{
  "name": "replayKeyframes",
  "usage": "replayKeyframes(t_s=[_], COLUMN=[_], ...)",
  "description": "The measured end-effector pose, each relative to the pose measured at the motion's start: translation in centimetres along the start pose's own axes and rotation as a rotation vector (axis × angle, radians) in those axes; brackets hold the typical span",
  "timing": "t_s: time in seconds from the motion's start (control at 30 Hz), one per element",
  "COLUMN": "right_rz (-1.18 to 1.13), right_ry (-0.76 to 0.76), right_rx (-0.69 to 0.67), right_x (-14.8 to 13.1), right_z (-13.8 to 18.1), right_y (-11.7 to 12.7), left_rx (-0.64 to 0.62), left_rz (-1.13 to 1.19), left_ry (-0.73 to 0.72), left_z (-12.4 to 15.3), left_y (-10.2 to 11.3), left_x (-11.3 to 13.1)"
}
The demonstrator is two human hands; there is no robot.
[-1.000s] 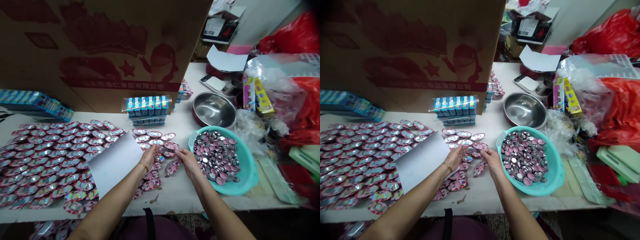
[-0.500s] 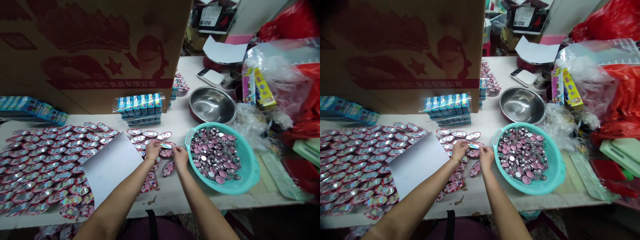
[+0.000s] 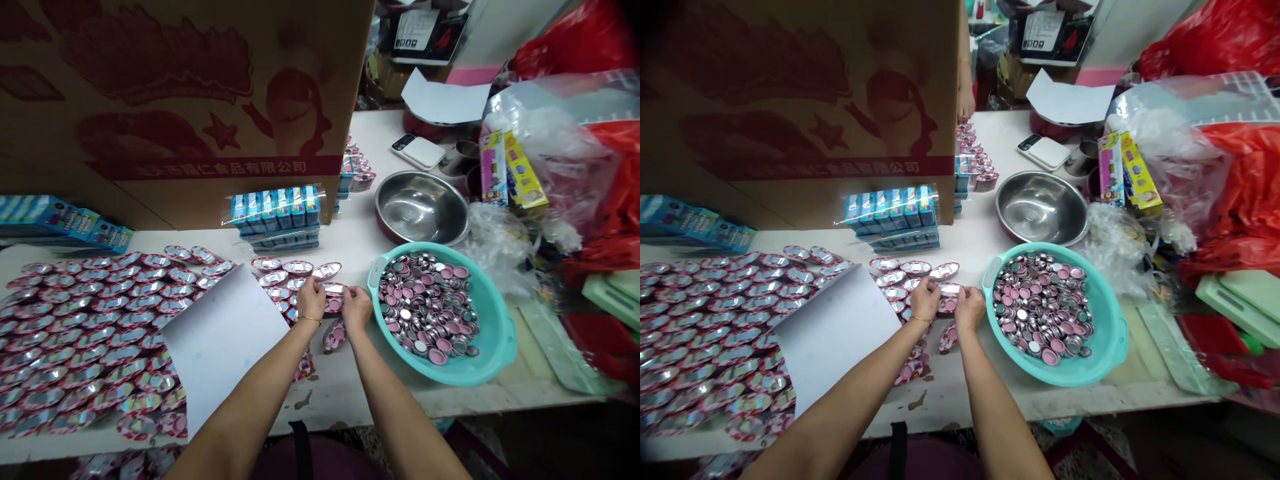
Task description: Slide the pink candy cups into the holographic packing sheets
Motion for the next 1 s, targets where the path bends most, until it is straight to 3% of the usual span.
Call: replayKeyframes(t_s=[0.37,0.47,0.53,0.63,0.7,0.77,0.83,0.9,0.93,1.0], right_rz=[0.072,-0.004,-0.065,-0.118,-0.133,-0.115,-0.092,-0.127,-0.159,-0.198], right_ry=[-0.025,-0.104,-0.186,-0.255,-0.226,-0.111,0.109,0.359,0.473,0.69], right_rx=[-0.004,0.036,0.032,-0.007,-0.029,-0.012,0.03,-0.003,-0.048,-0.183], right_x=[-0.3,0.5,1.5,2.6,2.4,0.8,-2.7,-7.3,-9.8,-15.0], right_z=[-0.2,-0.3,-0.5,-0.6,0.1,1.5,3.7,6.5,8.0,11.1], right_y=[0.1,0.0,-0.4,-0.8,-0.5,0.5,1.8,2.1,1.6,-0.4], left_rx=[-0.09,-0.083,-0.024,0.186,0.383,0.396,0.182,-0.027,-0.089,-0.081], left_rz=[-0.203,-0.143,-0.042,0.017,-0.099,-0.274,-0.437,-0.532,-0.557,-0.598], left_ry=[0.031,0.037,-0.036,-0.197,-0.205,-0.077,0.122,0.225,0.218,0.14], left_z=[-0.8,-0.3,0.0,-0.4,-1.0,-1.9,-2.5,-1.6,-1.0,0.2], left_y=[-1.0,0.0,3.3,13.2,21.5,27.5,29.8,29.4,28.7,27.3], left_x=[0.9,1.2,1.5,0.5,-2.3,-6.8,-12.2,-16.2,-17.3,-18.0])
Point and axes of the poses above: each hand's wrist, its own z-axis away from the middle knuckle, its own y-axis out of the back of the hand, x = y × z, the point moved 9 cm from there along -z, towards the middle knuckle, and after that the axes turned 1 degree about z, right-handed, at the moved point
